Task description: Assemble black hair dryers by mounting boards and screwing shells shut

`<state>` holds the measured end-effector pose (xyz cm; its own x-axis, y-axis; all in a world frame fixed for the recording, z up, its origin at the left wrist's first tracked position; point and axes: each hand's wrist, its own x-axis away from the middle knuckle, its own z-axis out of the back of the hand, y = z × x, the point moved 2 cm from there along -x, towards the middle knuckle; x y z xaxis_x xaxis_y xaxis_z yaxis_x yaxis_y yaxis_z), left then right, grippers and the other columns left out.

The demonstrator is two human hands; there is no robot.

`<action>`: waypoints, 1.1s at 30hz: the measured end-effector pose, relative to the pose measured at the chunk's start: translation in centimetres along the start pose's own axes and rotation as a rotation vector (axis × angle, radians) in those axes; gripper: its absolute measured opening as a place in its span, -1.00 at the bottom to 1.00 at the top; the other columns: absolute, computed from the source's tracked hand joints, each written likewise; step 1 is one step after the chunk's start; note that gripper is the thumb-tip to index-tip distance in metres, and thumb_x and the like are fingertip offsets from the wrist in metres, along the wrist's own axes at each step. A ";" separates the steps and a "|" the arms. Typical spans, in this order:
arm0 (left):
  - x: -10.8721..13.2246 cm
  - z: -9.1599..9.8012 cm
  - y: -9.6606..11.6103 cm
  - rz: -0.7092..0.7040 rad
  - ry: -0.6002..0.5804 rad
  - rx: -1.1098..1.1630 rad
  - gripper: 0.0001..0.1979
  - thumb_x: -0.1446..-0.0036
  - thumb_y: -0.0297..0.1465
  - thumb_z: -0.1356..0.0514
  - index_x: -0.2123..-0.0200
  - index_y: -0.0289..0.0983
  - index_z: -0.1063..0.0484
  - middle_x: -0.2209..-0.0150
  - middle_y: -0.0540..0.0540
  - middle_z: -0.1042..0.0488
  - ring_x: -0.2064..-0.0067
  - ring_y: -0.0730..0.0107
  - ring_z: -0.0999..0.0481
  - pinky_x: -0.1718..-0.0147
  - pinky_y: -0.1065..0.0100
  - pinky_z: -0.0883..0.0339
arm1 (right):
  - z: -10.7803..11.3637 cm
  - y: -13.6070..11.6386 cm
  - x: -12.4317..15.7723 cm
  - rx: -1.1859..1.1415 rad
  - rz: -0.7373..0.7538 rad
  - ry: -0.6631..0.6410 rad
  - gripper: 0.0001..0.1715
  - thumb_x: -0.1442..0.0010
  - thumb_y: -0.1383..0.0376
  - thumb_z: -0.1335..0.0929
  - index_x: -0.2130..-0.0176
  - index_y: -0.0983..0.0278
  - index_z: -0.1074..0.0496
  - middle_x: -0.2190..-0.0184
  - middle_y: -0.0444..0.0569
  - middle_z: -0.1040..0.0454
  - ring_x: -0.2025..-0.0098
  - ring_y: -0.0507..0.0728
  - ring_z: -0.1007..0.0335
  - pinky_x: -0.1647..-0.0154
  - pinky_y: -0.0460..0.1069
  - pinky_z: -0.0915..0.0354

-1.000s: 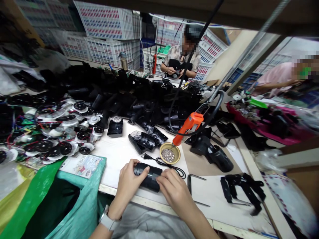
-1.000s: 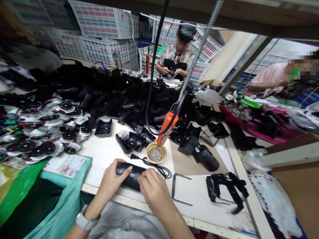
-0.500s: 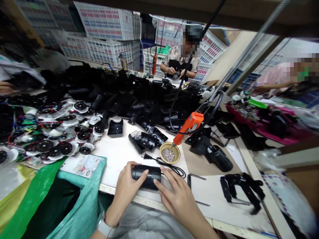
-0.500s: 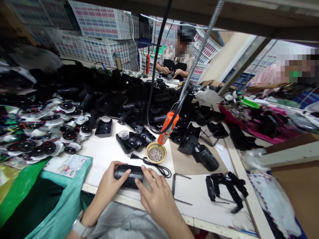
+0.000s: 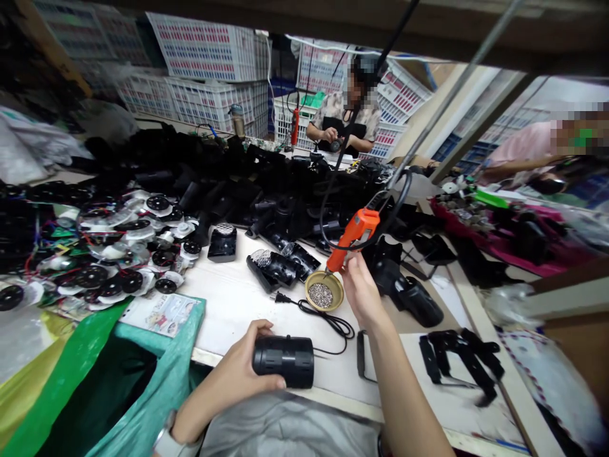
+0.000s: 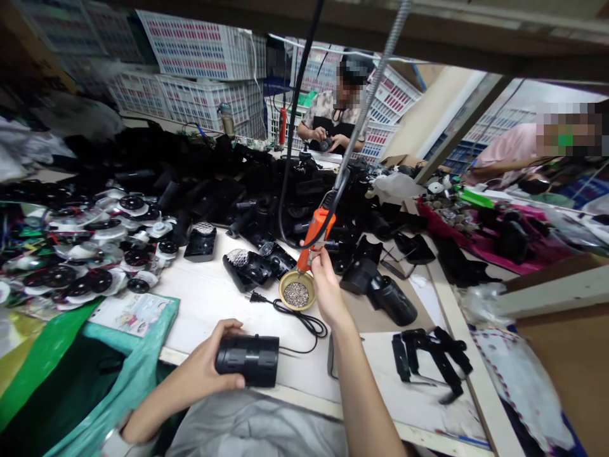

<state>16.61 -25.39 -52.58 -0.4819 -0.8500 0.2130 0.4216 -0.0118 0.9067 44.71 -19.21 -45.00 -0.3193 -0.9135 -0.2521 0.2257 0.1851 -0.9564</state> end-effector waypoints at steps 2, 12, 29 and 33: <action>-0.3 -0.5 0.5 -0.004 0.048 0.013 -0.38 -0.06 -0.01 -0.36 -0.10 -0.16 -0.32 -0.06 -0.21 -0.52 -0.10 -0.03 -0.52 -0.11 0.05 -0.34 | -0.2 -0.6 -0.6 -0.050 -0.004 -0.094 -0.48 -0.23 -0.11 -0.39 0.00 0.18 -0.43 0.02 0.06 -0.58 -0.04 0.27 -0.53 -0.06 0.17 -0.47; -1.0 -1.7 1.4 0.115 0.151 0.024 -0.58 -0.14 -0.02 -0.28 0.13 -0.20 -0.40 0.18 -0.12 -0.59 0.09 0.04 -0.58 0.05 0.12 -0.39 | -3.4 -4.0 5.6 -0.325 -0.021 -0.025 -0.88 -0.24 0.23 -0.32 0.23 0.22 -0.39 0.62 -0.24 -0.31 0.62 0.06 -0.30 0.52 -0.01 -0.35; -0.7 -2.7 0.5 0.053 0.215 0.187 -0.49 -0.03 -0.17 -0.33 0.00 -0.21 -0.30 0.08 -0.20 -0.58 -0.02 0.00 -0.56 -0.03 0.06 -0.37 | -7.5 -1.3 9.4 -0.247 0.178 -0.075 -0.84 -0.17 0.39 -0.38 0.21 0.18 -0.40 0.57 -0.23 -0.36 0.61 0.05 -0.29 0.55 -0.05 -0.32; -0.6 -2.9 0.0 0.026 0.233 0.239 -0.36 -0.02 -0.23 -0.32 -0.13 -0.18 -0.16 0.14 -0.14 -0.59 0.04 0.09 -0.59 0.02 0.12 -0.40 | -7.2 -1.6 9.4 -0.174 0.262 -0.140 -0.88 -0.12 0.34 -0.42 0.27 0.17 -0.45 0.52 -0.17 -0.41 0.53 0.09 -0.35 0.47 -0.02 -0.37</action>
<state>19.16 -26.45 -53.77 -0.2728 -0.9464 0.1733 0.2263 0.1119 0.9676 34.68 -25.47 -46.89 -0.1391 -0.8654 -0.4813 0.1193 0.4678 -0.8757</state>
